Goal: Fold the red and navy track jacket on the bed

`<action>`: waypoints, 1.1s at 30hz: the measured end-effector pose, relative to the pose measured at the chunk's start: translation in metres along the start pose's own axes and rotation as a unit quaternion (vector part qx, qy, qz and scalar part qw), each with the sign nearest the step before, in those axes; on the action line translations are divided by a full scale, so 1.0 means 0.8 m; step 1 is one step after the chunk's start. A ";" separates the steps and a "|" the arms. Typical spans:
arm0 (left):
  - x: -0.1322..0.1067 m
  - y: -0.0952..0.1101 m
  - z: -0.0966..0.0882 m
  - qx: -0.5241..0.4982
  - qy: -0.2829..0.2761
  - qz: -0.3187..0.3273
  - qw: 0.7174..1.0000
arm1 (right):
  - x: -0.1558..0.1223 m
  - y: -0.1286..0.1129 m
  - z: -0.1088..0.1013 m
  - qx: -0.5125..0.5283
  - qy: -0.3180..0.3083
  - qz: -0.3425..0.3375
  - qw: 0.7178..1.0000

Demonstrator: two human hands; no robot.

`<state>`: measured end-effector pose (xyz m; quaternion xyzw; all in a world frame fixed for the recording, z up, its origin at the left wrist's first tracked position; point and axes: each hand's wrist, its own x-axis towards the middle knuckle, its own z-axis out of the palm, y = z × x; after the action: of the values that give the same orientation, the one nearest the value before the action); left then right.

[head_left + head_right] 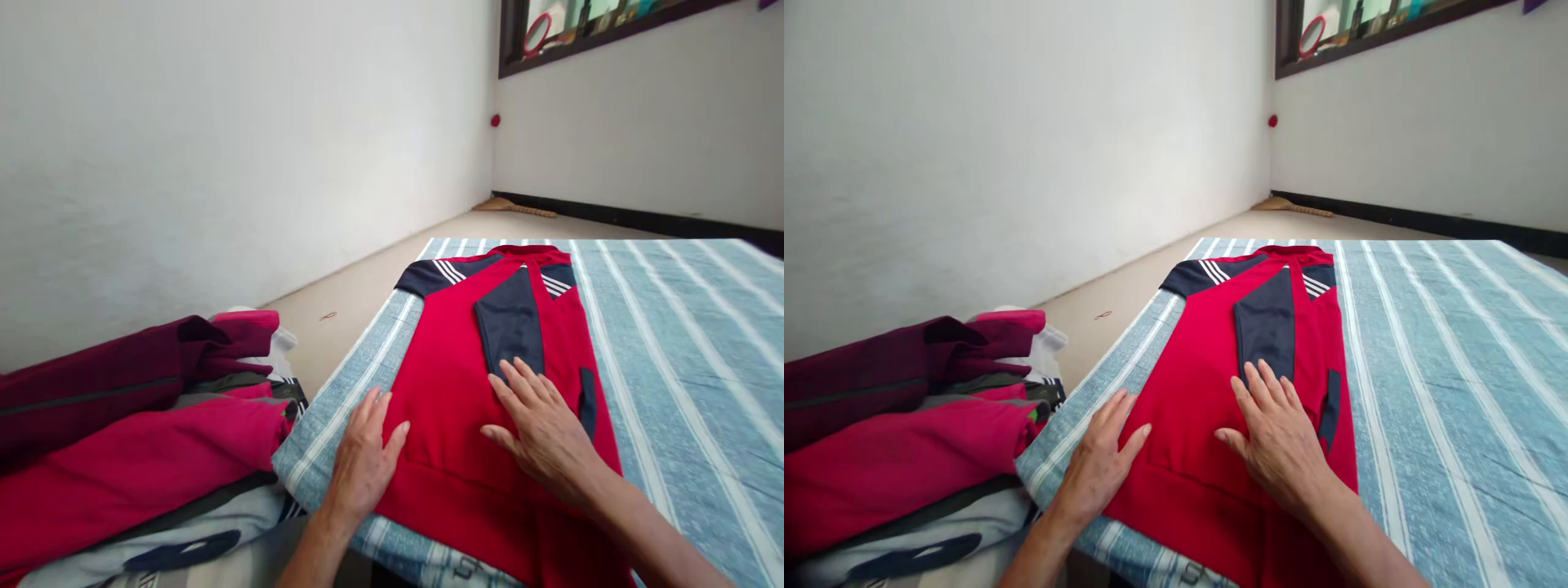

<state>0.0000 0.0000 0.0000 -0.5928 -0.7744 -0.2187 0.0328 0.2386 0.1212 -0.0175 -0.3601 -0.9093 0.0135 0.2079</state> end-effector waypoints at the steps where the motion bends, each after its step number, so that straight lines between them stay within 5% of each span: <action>1: -0.001 -0.007 -0.001 -0.008 0.000 -0.033 0.999 | -0.004 0.000 0.015 -0.008 -0.028 0.003 1.000; 6: 0.005 -0.014 -0.003 -0.089 -0.076 -0.195 0.974 | -0.016 0.005 0.044 -0.026 -0.082 0.002 0.996; 10: 0.010 -0.021 0.002 -0.124 -0.084 -0.234 0.961 | -0.014 0.004 0.044 -0.030 -0.083 0.005 0.996; 18: 0.009 -0.023 0.003 -0.338 -0.124 -0.215 0.908 | -0.013 0.002 0.053 -0.035 -0.074 0.007 0.997; 26: 0.016 -0.015 -0.003 -0.304 -0.092 -0.194 0.928 | -0.019 0.009 0.074 -0.043 -0.045 -0.005 0.998; 33: 0.005 -0.040 0.020 -0.281 -0.085 -0.174 0.940 | -0.024 0.020 0.101 -0.044 0.001 -0.033 0.998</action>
<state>-0.0277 0.0036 -0.0230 -0.4505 -0.7723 -0.3786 -0.2393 0.2299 0.1308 -0.1014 -0.3386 -0.9202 -0.0336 0.1934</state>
